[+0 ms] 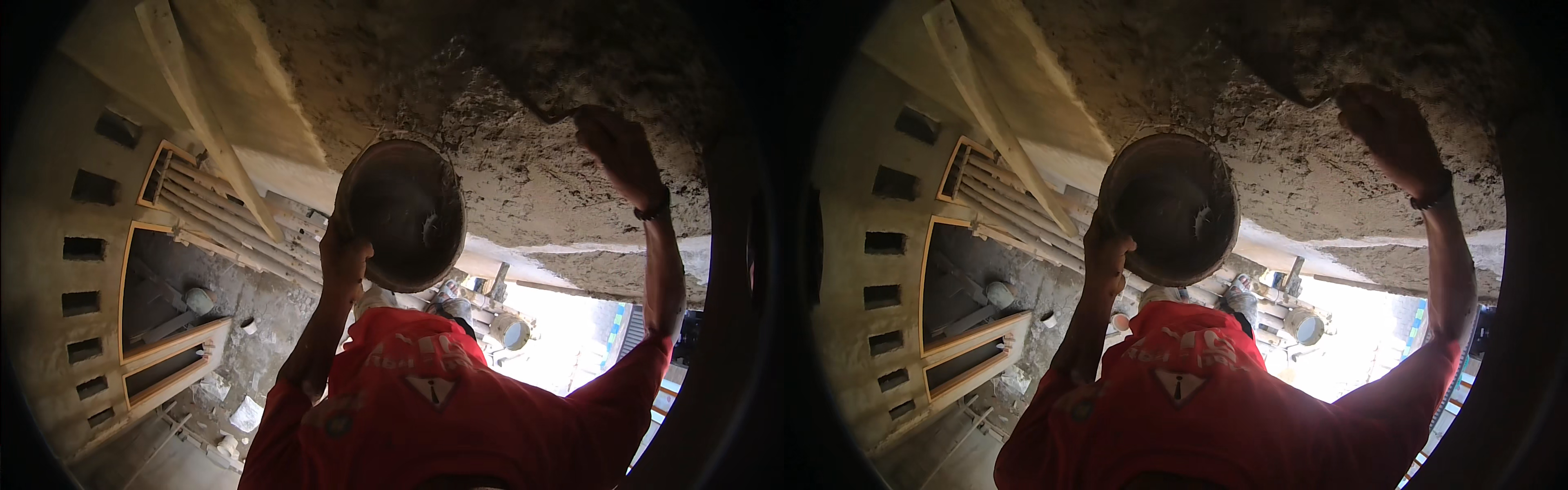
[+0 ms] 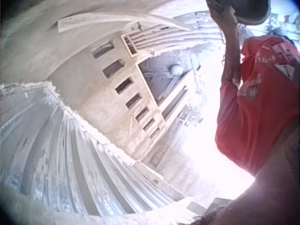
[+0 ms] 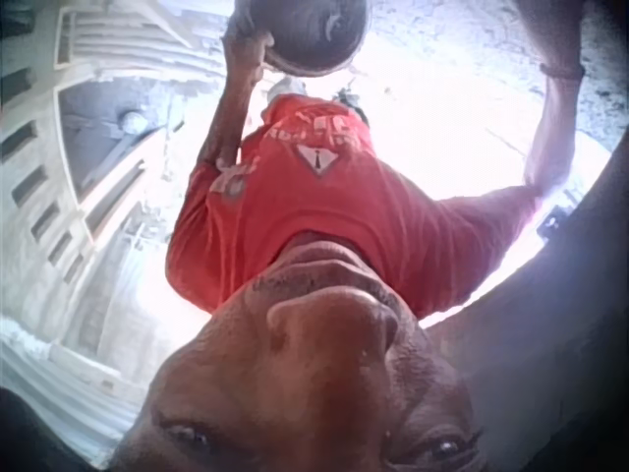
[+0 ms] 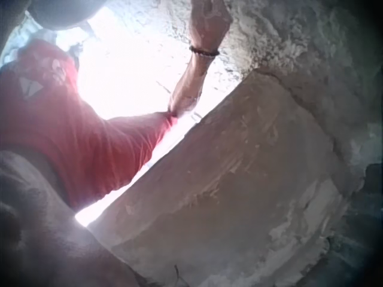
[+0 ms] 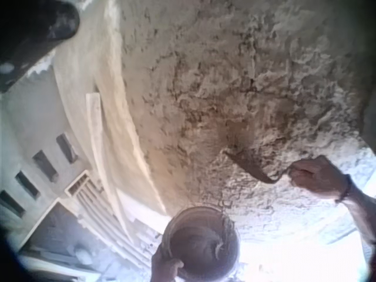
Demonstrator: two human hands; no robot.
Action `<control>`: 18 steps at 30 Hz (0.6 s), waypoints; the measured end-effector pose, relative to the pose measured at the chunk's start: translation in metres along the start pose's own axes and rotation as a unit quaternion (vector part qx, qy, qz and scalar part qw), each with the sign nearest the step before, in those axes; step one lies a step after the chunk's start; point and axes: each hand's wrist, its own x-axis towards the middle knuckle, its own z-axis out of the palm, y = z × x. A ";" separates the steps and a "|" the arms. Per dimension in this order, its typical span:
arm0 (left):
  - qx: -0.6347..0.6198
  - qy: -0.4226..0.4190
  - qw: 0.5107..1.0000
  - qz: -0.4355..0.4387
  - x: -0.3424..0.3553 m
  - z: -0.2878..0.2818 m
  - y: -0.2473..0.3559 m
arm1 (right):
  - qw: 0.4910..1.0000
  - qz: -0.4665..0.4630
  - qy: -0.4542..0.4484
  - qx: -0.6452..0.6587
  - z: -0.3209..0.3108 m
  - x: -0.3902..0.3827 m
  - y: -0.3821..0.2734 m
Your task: The person applies wet plaster from a bucket onto a wall using a trowel. They scrape plaster from the bucket and spread it across the wall surface several times.
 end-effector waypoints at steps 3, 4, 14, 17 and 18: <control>0.005 -0.009 1.000 -0.005 0.002 -0.002 -0.008 | 0.998 0.004 0.066 0.005 -0.036 -0.013 -0.015; -0.002 -0.033 0.999 -0.007 0.004 0.005 -0.009 | 0.998 0.049 0.047 0.006 -0.047 -0.025 -0.029; 0.119 -0.058 0.987 0.091 -0.005 0.030 -0.022 | 0.925 -0.222 -0.031 -0.308 0.128 -0.069 0.008; 0.176 -0.048 0.979 0.097 -0.010 0.037 -0.023 | 0.926 -0.187 -0.104 -0.311 0.165 -0.070 0.012; 0.175 -0.043 0.979 0.094 -0.013 0.042 -0.023 | 0.928 -0.218 -0.068 -0.295 0.180 -0.077 0.022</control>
